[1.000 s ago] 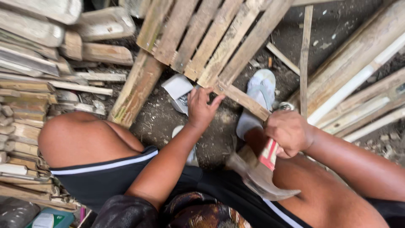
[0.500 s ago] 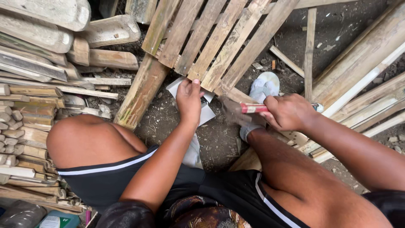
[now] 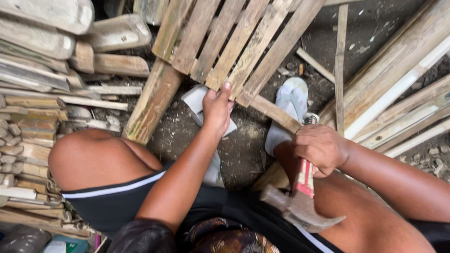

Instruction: The person is assembling a wooden structure by hammering nails into wooden planks. They repeatedly pick up planks, position them, and secure them with nails using a hammer.

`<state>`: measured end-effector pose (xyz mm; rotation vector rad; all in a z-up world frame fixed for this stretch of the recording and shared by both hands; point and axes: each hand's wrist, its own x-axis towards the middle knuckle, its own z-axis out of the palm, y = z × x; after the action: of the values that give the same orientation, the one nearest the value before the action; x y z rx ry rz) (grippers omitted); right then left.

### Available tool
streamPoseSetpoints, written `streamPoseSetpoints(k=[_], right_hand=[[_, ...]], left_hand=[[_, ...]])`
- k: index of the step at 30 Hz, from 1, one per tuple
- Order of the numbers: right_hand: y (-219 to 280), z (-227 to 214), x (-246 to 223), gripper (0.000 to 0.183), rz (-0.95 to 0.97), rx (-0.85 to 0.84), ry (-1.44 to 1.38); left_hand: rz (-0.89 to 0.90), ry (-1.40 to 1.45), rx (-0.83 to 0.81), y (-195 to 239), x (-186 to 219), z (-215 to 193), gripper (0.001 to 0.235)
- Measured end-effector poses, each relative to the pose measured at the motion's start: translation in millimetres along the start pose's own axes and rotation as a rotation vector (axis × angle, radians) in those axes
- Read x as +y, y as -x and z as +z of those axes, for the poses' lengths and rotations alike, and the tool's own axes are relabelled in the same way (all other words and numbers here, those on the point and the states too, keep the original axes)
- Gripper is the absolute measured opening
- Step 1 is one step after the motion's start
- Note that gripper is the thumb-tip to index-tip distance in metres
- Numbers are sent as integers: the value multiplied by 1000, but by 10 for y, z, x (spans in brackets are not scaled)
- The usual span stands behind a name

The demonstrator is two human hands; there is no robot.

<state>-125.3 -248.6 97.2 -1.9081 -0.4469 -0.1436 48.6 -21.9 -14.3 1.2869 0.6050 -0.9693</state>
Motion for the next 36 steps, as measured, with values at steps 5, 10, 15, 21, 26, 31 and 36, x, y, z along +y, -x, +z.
streamPoseSetpoints(k=[5,10,15,21,26,31,36], right_hand=[[38,-87,160,33,644,-357,481],[47,-120,186,33,124,-60,168],[-253,-71,196,29,843,-186,472],[-879,159,262,47,697,357,138],[-379,297,413,39,497,521,120],[1069,318,275,17,1204,1233,143],[2389,458,385,17,1473,1561,672]], left_hand=[[-68,-81,73,18,67,19,25],[-17,-111,39,39,163,53,24],[50,-209,50,122,135,-114,28],[508,-638,252,229,-52,-238,35],[849,-974,303,380,127,-81,57],[1006,-1412,77,470,436,342,77],[829,-1596,181,514,624,809,83]])
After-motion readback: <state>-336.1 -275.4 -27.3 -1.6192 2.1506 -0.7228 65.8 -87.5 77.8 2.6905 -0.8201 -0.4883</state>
